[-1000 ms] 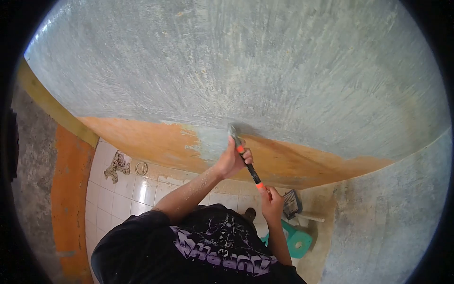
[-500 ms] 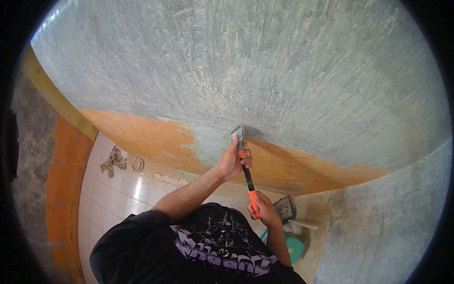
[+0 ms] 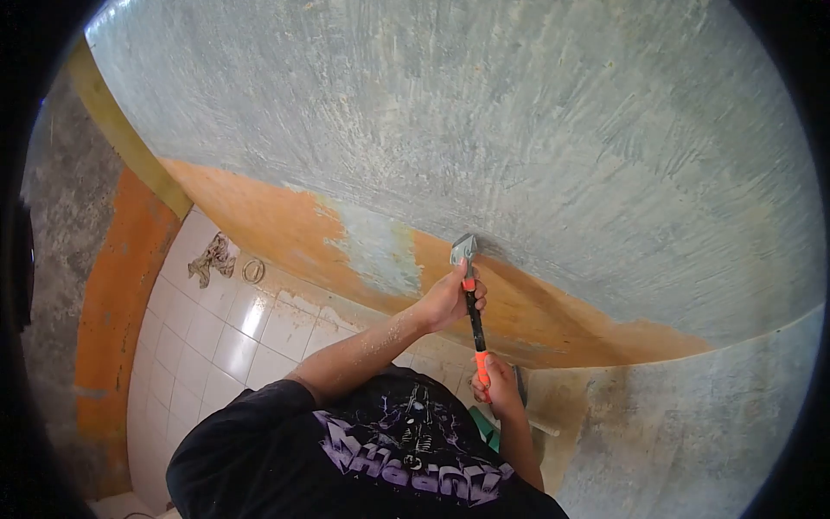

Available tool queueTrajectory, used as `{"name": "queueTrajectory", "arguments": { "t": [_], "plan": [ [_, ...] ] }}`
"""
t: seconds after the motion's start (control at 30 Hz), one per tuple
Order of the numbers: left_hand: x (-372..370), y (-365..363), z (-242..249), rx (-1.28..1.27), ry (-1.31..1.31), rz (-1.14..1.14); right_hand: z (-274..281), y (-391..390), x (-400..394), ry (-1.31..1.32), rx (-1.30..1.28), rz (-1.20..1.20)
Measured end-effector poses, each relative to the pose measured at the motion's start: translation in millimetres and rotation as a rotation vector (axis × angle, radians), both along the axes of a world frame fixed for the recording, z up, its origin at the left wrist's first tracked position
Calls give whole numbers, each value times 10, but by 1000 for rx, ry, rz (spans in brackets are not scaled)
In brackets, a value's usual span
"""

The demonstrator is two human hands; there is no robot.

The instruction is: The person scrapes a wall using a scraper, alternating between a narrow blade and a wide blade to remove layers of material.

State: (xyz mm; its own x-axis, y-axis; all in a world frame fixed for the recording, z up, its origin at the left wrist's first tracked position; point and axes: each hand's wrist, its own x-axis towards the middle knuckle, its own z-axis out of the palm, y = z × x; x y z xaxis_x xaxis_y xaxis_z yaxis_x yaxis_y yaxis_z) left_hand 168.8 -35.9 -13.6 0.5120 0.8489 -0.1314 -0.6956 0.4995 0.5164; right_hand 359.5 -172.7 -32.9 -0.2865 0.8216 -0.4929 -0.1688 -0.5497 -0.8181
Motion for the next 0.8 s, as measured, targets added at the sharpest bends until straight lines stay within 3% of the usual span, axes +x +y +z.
{"name": "queueTrajectory", "arguments": {
  "t": [0.27,0.8],
  "plan": [
    [196,-31,-10,22,-26,90,-98,96,225,-126,27,30],
    [-198,35,-50,4,18,201,-154,270,-305,-255,197,54]
  ]
}}
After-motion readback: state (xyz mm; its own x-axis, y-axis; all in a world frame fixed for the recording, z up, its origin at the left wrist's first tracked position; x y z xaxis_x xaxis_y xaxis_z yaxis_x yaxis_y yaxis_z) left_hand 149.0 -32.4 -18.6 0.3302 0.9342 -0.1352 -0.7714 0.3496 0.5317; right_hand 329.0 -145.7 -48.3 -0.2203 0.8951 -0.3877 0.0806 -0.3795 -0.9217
